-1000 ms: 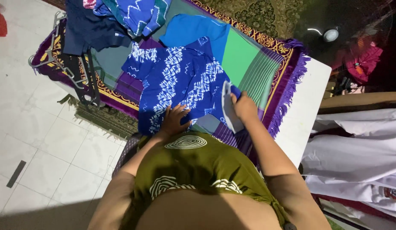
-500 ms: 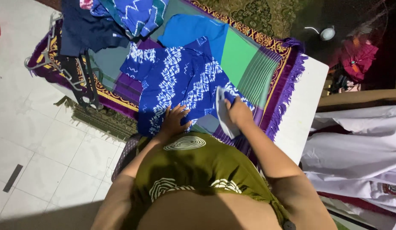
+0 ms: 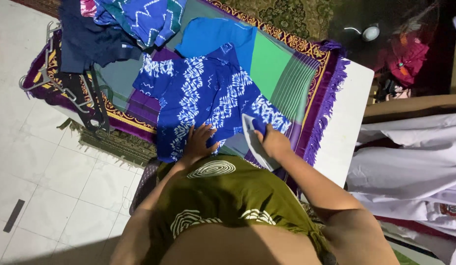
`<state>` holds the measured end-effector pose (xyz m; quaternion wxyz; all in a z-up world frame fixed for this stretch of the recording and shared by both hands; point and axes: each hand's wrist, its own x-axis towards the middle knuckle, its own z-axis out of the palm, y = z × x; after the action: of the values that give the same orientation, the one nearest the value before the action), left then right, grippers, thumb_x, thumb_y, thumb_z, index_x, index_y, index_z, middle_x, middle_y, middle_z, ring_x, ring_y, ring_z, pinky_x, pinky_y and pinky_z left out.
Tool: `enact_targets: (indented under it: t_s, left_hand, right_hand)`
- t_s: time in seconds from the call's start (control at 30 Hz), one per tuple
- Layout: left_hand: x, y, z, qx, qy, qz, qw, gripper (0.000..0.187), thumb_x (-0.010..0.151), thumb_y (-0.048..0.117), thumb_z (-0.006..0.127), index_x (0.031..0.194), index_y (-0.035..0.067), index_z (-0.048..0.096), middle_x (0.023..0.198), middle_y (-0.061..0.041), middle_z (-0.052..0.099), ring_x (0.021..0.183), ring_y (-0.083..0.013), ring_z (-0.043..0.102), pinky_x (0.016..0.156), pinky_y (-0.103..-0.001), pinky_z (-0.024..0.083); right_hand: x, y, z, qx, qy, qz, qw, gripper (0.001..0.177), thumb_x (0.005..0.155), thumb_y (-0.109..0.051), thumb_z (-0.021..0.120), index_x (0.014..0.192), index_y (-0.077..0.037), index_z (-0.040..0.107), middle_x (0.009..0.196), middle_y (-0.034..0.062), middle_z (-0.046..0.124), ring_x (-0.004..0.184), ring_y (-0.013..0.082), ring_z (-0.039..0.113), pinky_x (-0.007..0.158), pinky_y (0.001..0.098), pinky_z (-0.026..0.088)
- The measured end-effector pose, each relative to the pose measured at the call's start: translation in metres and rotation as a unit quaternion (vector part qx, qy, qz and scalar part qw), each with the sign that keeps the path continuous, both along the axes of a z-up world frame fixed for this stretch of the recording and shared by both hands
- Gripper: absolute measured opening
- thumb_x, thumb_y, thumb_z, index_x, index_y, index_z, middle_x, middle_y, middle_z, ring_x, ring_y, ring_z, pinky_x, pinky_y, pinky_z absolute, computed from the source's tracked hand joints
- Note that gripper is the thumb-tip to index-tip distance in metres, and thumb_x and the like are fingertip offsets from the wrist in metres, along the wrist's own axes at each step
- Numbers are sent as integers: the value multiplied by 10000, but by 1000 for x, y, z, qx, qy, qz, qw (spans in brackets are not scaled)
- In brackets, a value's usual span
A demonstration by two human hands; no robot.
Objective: The person irons a blue patterned shirt on a table covered with a multicolored cloth. They smooth the fabric, use a handheld iron to press the shirt, and fold it after ironing. Other folded clothes are visible nearby.
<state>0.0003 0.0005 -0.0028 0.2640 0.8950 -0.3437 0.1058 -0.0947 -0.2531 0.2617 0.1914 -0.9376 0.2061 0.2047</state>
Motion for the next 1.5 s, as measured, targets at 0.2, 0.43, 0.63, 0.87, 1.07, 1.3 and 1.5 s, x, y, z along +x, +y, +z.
enact_targets:
  t_s: [0.2, 0.43, 0.63, 0.87, 1.07, 1.3, 1.5]
  left_hand:
    - [-1, 1, 16, -6, 49, -17, 999, 614, 883, 632, 632, 1401, 302, 615, 1466, -39, 583, 1393, -288, 519, 1183, -592, 230]
    - [0, 0, 9, 5, 30, -15, 999, 635, 880, 652, 641, 1416, 315, 594, 1451, -41, 585, 1393, -288, 515, 1177, -586, 219]
    - [-4, 2, 4, 12, 17, -13, 1000, 641, 893, 694, 604, 1423, 333, 592, 1462, -10, 574, 1403, -264, 500, 1191, -572, 209]
    - [3, -3, -5, -9, -3, 7, 1000, 643, 854, 726, 619, 1385, 364, 600, 1435, 13, 601, 1385, -234, 522, 1188, -574, 228]
    - [-7, 0, 7, -43, 1, 4, 999, 614, 866, 707, 621, 1354, 335, 632, 1436, 19, 612, 1375, -232, 535, 1183, -576, 218]
    - [-10, -9, -6, -30, -33, 54, 998, 590, 880, 708, 616, 1360, 364, 625, 1476, 53, 581, 1405, -221, 512, 1211, -537, 183]
    - [-8, -13, 22, 47, 159, 65, 984, 618, 851, 634, 677, 1413, 400, 572, 1560, 82, 500, 1504, -213, 390, 1253, -592, 125]
  right_hand:
    - [57, -78, -34, -46, -17, -59, 997, 642, 1050, -599, 372, 1304, -30, 525, 1169, 311, 702, 1166, 457, 667, 973, 570, 531]
    - [145, -189, -75, -95, -118, -61, 987, 707, 1035, -654, 480, 1301, -3, 554, 1154, 334, 687, 1138, 486, 659, 942, 561, 533]
    - [157, -209, -97, -255, -212, 23, 943, 659, 1047, -622, 508, 1334, -29, 546, 1081, 246, 668, 1069, 440, 672, 878, 539, 551]
    - [102, -115, -86, -131, -259, 0, 957, 446, 1041, -368, 519, 1375, -74, 549, 1206, 221, 632, 1171, 431, 639, 1010, 622, 451]
    - [14, -115, -192, -83, -24, -94, 992, 532, 987, -311, 449, 1396, 15, 546, 1063, 283, 736, 1063, 485, 709, 844, 635, 555]
    - [5, -140, -199, -32, -67, -201, 977, 586, 992, -515, 542, 1274, -10, 446, 1107, 280, 714, 1121, 463, 686, 939, 623, 520]
    - [5, -116, -171, -7, -95, -189, 977, 435, 1008, -418, 505, 1253, -60, 540, 1108, 251, 722, 1138, 441, 682, 955, 604, 524]
